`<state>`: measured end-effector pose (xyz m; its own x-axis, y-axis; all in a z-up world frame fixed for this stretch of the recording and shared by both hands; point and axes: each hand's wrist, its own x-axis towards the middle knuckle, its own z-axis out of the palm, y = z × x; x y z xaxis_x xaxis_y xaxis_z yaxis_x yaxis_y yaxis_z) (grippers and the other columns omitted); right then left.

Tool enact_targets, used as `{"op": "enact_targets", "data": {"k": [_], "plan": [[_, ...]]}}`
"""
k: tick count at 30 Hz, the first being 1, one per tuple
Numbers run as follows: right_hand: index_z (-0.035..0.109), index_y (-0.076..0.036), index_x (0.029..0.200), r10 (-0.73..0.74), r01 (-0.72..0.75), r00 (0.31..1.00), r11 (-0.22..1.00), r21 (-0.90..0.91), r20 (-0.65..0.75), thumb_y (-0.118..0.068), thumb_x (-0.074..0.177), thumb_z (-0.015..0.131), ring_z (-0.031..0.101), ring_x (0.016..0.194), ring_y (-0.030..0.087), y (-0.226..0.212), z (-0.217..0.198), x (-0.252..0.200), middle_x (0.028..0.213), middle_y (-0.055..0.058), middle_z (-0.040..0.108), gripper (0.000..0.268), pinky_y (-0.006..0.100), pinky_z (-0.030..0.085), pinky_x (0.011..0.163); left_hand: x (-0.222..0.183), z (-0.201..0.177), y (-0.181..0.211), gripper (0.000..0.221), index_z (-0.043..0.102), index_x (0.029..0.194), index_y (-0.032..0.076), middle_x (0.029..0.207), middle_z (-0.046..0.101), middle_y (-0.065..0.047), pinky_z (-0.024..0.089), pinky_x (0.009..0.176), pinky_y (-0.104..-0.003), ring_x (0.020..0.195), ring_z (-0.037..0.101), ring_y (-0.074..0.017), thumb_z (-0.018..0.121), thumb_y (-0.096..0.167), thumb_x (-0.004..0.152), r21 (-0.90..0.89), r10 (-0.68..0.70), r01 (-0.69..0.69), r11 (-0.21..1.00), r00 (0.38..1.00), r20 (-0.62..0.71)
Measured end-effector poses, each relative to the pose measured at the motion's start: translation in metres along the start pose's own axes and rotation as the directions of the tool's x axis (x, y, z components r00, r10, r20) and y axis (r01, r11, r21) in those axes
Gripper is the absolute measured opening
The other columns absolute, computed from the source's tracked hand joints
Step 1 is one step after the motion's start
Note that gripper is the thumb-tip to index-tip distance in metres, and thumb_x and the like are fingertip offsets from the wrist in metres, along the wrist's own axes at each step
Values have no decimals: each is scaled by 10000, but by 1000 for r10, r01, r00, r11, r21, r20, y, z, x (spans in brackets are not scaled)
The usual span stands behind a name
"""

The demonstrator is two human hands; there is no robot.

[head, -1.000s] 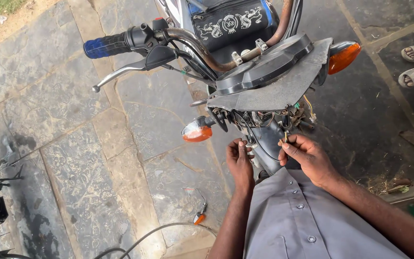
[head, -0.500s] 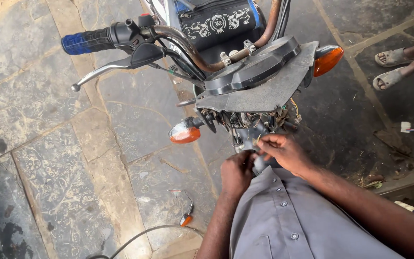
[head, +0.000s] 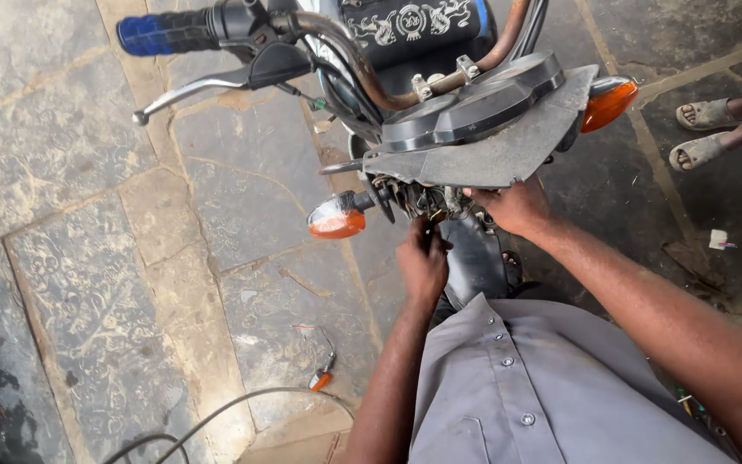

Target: Replacing and wiring a motorcycle turn signal indicator.

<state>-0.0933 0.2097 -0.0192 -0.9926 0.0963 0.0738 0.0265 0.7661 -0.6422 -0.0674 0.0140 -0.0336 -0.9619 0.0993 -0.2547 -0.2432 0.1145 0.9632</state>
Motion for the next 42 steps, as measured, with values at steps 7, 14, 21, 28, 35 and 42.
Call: {"op": "enact_targets", "data": {"k": [7, 14, 21, 28, 35, 42], "plan": [[742, -81, 1126, 141, -156, 974, 984, 80, 175, -359, 941, 767, 736, 859, 188, 13, 2, -8, 958, 62, 772, 335, 380, 584, 764, 6, 22, -6, 333, 645, 1255, -3, 826, 725, -192, 520, 671, -420, 754, 708, -331, 617, 73, 932, 184, 137, -139, 973, 990, 25], [738, -48, 1086, 335, -343, 932, 938, 43, 137, -246, 1041, 710, 715, 828, 178, 14, -16, -27, 932, 85, 765, 205, 319, 549, 766, -4, 3, -32, 217, 724, 1000, -12, 844, 728, -154, 549, 644, -383, 710, 701, -249, 671, 196, 1029, 126, 165, -132, 983, 937, -307], [565, -66, 1205, 276, -196, 961, 708, 678, -10, -59, 1098, 597, 651, 1031, 107, 61, -21, -53, 1144, 70, 727, 113, 267, 513, 903, -25, -10, -7, 178, 707, 1024, -16, 884, 751, -87, 575, 643, -263, 703, 700, -120, 632, 145, 1041, -134, 98, -164, 977, 910, -402], [552, -28, 1220, 267, -198, 951, 914, 354, -156, -48, 1058, 674, 644, 984, 152, 5, -28, -76, 1120, 98, 666, 204, 271, 533, 833, -33, -24, -22, 154, 692, 1030, -30, 996, 734, -69, 591, 731, -273, 792, 694, -123, 630, 111, 1029, -460, 38, -213, 862, 933, -359], [671, -28, 1169, -315, 319, 947, 946, -66, 60, -109, 929, 715, 709, 1030, 218, -74, -15, -73, 1225, 150, 689, 258, 331, 612, 827, -52, -36, -24, 215, 739, 1014, -44, 913, 745, -99, 565, 747, -283, 759, 699, -159, 661, 155, 1035, -484, -25, -27, 875, 995, -100], [731, -87, 1184, -469, 531, 839, 817, -224, 277, -151, 873, 754, 671, 1062, 196, -65, -13, -82, 1242, 47, 698, 318, 380, 565, 914, -79, -55, 6, 184, 737, 925, -24, 950, 783, -104, 585, 658, -292, 740, 714, -143, 692, 133, 1008, -147, 288, -283, 948, 958, 10]]}}
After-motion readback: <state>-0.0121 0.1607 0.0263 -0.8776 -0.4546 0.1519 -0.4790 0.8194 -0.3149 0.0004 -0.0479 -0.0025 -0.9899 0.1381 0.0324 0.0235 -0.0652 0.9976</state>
